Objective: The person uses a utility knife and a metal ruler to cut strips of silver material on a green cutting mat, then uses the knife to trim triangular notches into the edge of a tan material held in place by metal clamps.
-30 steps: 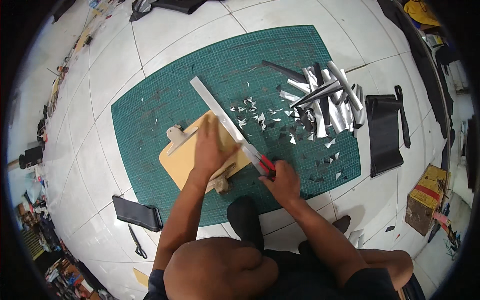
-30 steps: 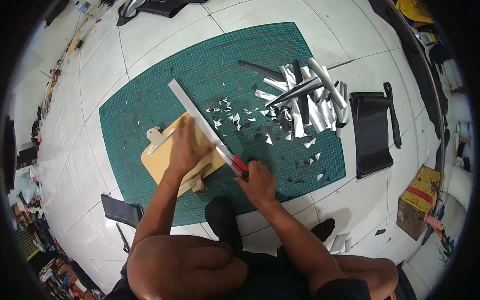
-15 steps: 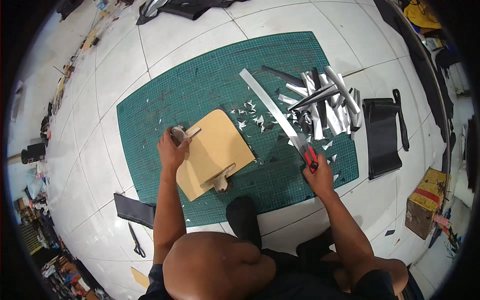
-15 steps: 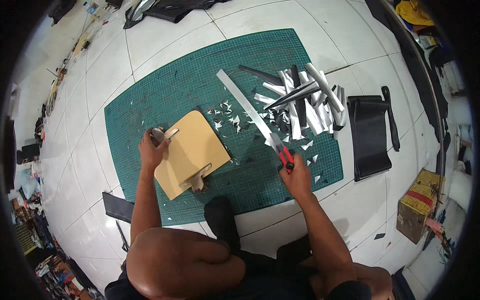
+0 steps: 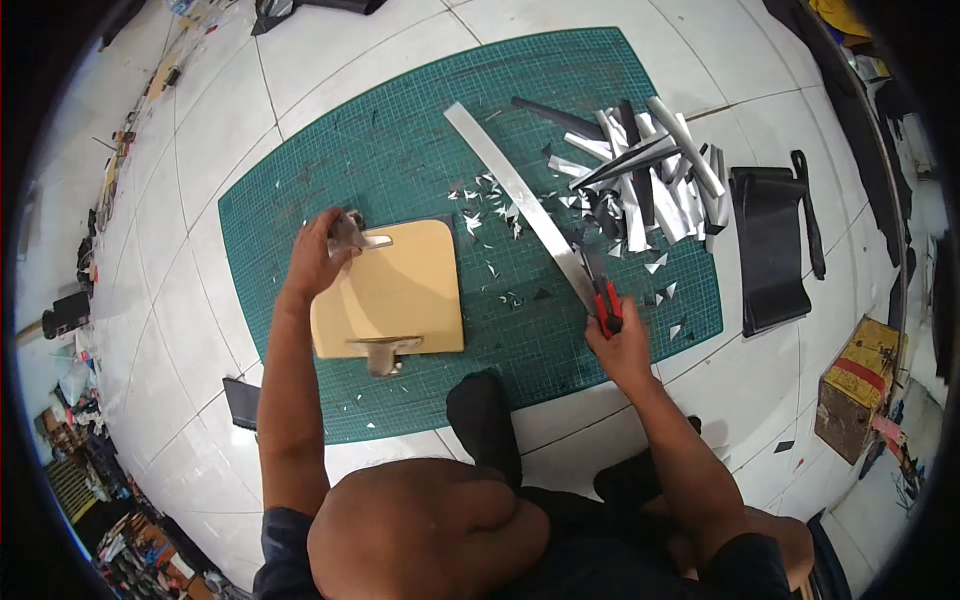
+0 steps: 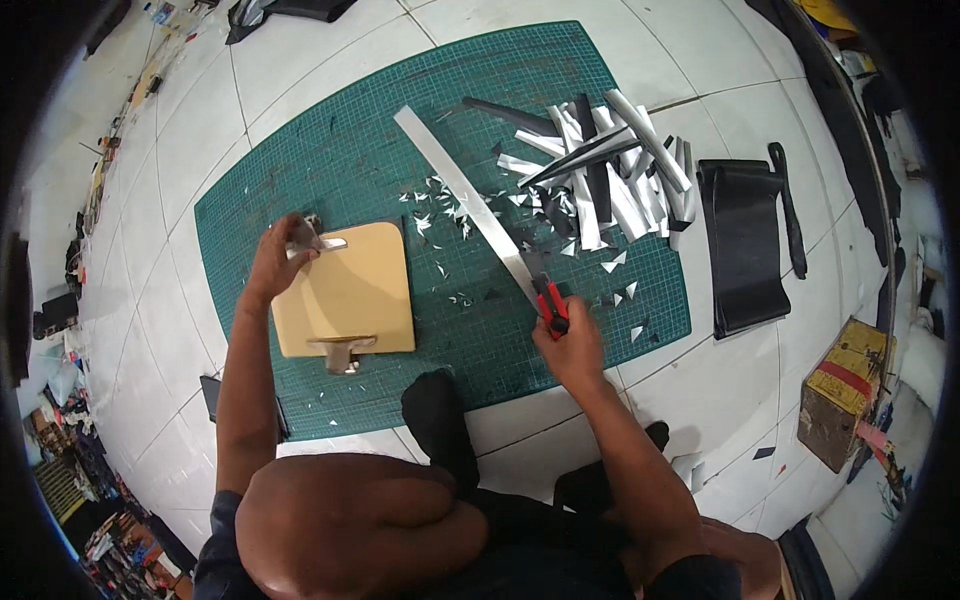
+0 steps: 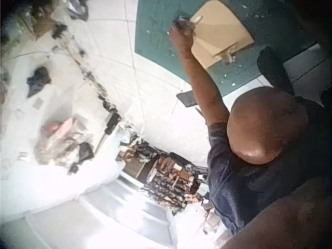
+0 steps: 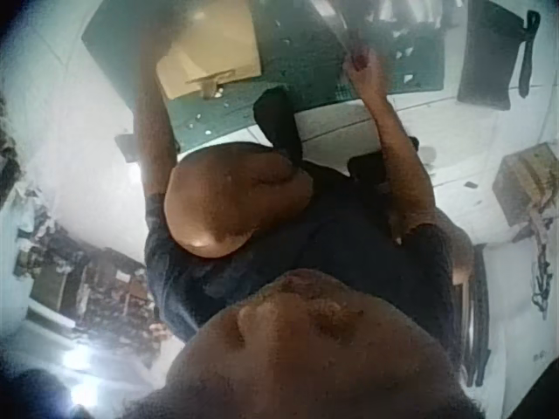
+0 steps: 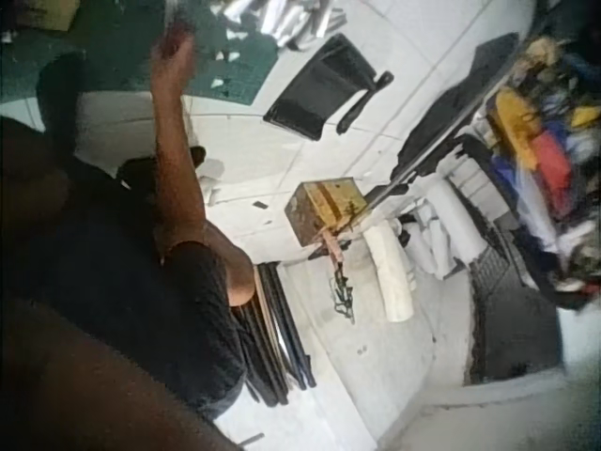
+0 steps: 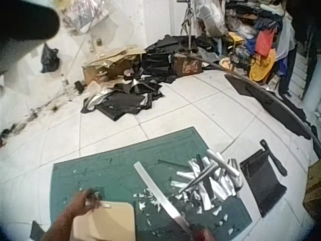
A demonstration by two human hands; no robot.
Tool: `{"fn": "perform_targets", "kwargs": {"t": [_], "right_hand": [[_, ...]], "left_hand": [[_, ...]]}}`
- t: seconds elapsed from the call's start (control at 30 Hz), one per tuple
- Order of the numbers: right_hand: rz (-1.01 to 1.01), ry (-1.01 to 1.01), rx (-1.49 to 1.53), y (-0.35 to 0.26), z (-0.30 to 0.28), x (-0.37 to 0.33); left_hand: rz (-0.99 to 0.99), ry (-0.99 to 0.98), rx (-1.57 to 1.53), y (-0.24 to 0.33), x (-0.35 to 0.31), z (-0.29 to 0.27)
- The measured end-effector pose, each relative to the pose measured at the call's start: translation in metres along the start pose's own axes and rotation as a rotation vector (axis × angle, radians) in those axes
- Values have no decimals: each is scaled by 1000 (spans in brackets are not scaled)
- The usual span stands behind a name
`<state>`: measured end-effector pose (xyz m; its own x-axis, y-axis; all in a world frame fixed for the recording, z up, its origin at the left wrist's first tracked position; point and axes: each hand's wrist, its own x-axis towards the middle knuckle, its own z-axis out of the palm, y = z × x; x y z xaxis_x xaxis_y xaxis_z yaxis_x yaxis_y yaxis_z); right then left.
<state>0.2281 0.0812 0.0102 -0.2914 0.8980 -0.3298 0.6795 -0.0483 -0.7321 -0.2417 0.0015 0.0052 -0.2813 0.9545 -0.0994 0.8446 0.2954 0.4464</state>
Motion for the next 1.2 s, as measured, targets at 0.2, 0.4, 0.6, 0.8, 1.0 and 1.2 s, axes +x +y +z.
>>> {"fn": "perform_targets", "kwargs": {"t": [0.2,0.4,0.6,0.8,1.0,1.2], "right_hand": [[57,-70,23,-5,22,-14],[-9,-132,49,-7,37,-29],[41,-159,96,-5,57,-64],[-245,-61,94,0,80,-72],[-209,-213,81,2,69,-50],[-296,-30,-121,12,31,-2]], "left_hand": [[113,-137,-20,39,2,5],[-102,409,87,26,-48,21],[23,160,-89,123,-75,75],[-49,90,-3,135,-77,88],[-54,144,-92,126,-88,86],[-254,427,-13,81,-113,67]]}}
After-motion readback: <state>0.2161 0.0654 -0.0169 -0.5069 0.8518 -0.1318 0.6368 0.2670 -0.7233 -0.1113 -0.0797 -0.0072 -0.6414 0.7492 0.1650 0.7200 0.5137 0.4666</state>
